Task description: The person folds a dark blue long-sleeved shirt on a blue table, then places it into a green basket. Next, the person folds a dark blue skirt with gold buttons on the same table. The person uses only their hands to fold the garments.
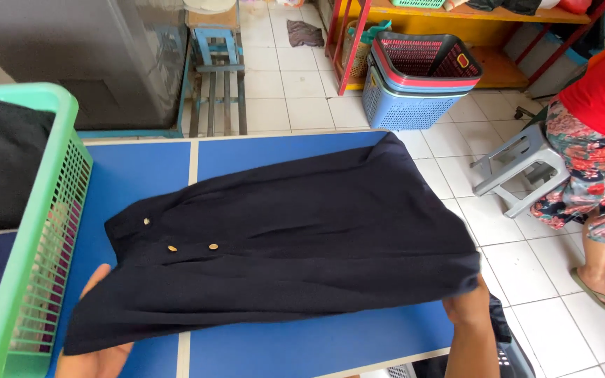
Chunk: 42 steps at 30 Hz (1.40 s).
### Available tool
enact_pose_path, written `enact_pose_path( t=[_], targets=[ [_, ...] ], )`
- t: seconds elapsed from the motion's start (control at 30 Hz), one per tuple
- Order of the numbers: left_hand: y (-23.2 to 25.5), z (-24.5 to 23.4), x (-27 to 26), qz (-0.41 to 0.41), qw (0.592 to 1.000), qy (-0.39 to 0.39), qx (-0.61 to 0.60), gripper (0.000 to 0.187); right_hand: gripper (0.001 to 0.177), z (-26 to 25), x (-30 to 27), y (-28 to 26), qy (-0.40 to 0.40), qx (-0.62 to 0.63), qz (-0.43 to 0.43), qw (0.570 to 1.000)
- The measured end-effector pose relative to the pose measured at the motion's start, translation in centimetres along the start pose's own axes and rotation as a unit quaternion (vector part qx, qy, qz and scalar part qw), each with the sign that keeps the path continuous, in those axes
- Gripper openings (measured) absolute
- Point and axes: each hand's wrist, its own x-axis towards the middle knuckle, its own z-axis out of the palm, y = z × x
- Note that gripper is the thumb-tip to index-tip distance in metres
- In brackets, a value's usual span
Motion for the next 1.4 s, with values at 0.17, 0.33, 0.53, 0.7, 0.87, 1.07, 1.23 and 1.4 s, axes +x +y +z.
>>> enact_pose_path(
  t=[0.17, 0.33, 0.53, 0.7, 0.87, 1.07, 1.23, 1.4],
  targets=[
    [-13.8, -6.3, 14.9, 0.131, 0.989, 0.059, 0.019, 0.046, 0.069, -2.5, 1.0, -0.2, 0.042, 0.023, -0.054, 0.997],
    [-20.3, -10.9, 24.3, 0.257, 0.959, 0.114, 0.037, 0.036, 0.06, -2.0, 8.0, 2.0, 0.082, 0.041, -0.106, 0.99],
    [-24.9, -14.0, 30.6, 0.396, 0.898, 0.183, 0.053, 0.025, 0.049, 0.5, 15.1, 5.8, 0.127, 0.061, -0.176, 0.974],
    [-27.2, -13.9, 32.5, 0.501, 0.83, 0.237, 0.065, 0.017, 0.042, 2.6, 20.2, 7.0, 0.162, 0.076, -0.235, 0.955],
    [-23.5, -8.4, 27.7, 0.599, 0.747, 0.278, 0.079, 0.016, 0.036, 4.4, 21.6, 5.6, 0.195, 0.09, -0.284, 0.935],
    [-1.5, 0.3, 11.4, 0.387, 0.87, 0.227, 0.205, 0.032, 0.023, 3.9, 17.5, -3.4, 0.071, 0.028, -0.13, 0.989],
    [4.5, 3.1, 12.4, 0.343, 0.924, 0.154, 0.07, 0.029, 0.022, 6.8, 22.1, -7.4, 0.059, -0.016, -0.111, 0.992],
    [1.3, 4.3, 23.4, 0.213, 0.944, 0.251, -0.013, 0.042, 0.038, 10.8, 29.0, -7.8, 0.106, 0.119, -0.28, 0.947]
  ],
)
